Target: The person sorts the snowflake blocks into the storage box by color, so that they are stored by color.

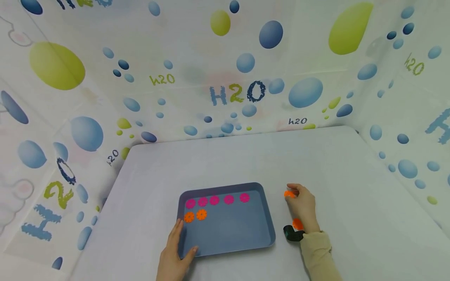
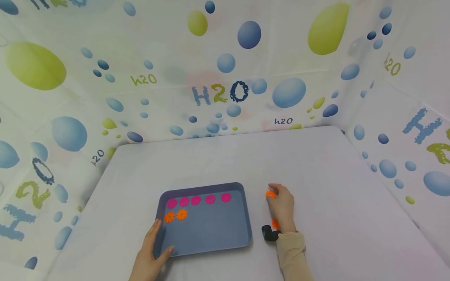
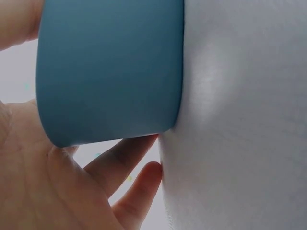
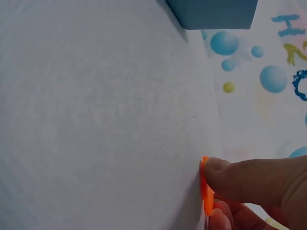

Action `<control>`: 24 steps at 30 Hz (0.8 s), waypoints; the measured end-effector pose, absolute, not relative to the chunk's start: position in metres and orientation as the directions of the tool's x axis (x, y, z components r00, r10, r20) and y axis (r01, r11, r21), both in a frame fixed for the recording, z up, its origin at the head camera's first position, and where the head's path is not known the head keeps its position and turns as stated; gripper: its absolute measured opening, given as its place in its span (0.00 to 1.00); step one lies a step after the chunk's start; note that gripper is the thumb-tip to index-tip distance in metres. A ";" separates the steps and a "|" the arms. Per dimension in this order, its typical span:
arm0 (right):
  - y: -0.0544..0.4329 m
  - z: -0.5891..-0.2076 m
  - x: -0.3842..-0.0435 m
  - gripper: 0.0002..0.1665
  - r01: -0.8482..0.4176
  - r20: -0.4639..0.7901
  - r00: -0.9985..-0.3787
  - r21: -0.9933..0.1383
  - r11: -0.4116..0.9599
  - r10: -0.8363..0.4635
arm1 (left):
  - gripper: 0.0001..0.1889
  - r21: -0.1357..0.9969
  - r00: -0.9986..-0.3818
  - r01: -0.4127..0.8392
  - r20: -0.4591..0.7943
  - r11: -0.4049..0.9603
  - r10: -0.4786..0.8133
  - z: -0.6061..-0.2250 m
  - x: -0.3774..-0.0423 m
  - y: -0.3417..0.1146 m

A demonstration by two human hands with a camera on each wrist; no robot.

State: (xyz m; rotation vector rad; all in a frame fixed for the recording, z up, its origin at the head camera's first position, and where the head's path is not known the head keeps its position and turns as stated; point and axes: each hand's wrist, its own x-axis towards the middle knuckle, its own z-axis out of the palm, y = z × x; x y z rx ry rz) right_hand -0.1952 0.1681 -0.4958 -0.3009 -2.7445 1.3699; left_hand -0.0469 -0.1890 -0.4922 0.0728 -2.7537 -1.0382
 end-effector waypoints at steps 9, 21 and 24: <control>0.168 -0.494 -0.198 0.25 0.108 0.017 -0.983 -0.747 0.656 0.181 | 0.42 0.653 -0.976 0.039 0.187 0.756 -0.111 -0.492 -0.046 -0.188; 0.178 -0.485 -0.196 0.17 0.173 -0.074 -0.982 -0.731 0.661 0.174 | 0.42 0.660 -0.980 0.019 0.160 0.751 -0.116 -0.490 -0.046 -0.188; 0.182 -0.485 -0.195 0.17 0.200 -0.120 -0.978 -0.781 0.591 0.172 | 0.42 0.662 -0.982 0.017 0.153 0.749 -0.113 -0.490 -0.046 -0.188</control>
